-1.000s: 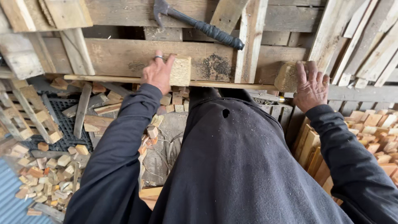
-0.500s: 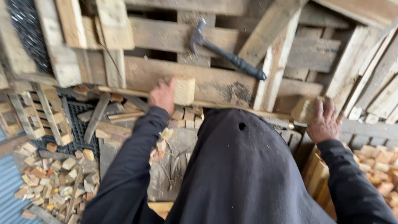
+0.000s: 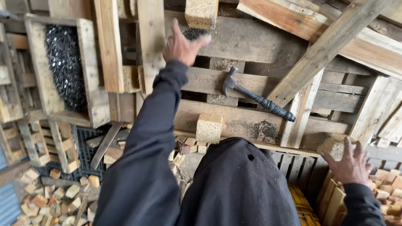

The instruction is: The person repeatedly picks up nails from a wooden box and hammers them into small wooden blocks placed on a workbench. The person uses a hammer to drive nails into the wood, then moves the blocks aside and repeats the process with new blocks.

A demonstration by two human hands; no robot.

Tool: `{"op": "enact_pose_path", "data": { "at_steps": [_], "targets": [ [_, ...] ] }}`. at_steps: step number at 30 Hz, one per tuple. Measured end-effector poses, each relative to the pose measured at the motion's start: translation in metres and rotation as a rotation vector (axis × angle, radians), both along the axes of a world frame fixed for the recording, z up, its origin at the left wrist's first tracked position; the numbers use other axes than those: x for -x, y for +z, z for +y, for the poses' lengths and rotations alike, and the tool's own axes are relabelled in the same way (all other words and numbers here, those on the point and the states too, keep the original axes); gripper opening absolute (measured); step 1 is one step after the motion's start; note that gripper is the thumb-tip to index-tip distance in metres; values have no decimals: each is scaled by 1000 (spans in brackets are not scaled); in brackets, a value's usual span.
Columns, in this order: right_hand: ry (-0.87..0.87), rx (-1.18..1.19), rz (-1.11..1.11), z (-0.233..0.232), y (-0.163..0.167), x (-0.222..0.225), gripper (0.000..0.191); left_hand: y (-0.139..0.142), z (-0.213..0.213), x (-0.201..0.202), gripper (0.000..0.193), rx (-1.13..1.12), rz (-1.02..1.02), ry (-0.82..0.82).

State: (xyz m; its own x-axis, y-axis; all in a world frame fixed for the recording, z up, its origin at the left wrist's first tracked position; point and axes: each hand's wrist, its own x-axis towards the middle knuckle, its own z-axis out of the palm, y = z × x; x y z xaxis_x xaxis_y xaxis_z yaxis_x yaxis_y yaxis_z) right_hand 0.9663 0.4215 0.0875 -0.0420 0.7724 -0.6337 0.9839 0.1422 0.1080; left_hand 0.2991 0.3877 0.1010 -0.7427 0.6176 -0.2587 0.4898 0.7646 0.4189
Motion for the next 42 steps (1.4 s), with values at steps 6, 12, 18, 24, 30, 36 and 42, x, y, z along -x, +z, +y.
{"op": "enact_pose_path", "data": {
  "at_steps": [6,12,18,24,30,36,42],
  "targets": [
    [-58,-333,248,-31,-24,3,91,-18,91,5,128,104,-315,211],
    [-188,-319,278,-33,-21,1,86,-33,87,-3,120,-151,-529,473],
    [-213,-340,219,-36,-28,8,89,-43,-2,0,85,-602,-1391,502],
    [-231,-310,216,-36,-26,8,86,-38,-58,-63,75,-612,-1860,340],
    [-234,-349,270,-48,-30,-1,87,-13,-66,-153,104,-590,-1173,-491],
    [-217,-337,225,-61,-48,-18,92,1,-82,-236,108,-232,-778,-1055],
    [-194,-407,253,-80,-57,-24,88,-9,-98,-275,105,-243,-604,-1243]
  ]
}}
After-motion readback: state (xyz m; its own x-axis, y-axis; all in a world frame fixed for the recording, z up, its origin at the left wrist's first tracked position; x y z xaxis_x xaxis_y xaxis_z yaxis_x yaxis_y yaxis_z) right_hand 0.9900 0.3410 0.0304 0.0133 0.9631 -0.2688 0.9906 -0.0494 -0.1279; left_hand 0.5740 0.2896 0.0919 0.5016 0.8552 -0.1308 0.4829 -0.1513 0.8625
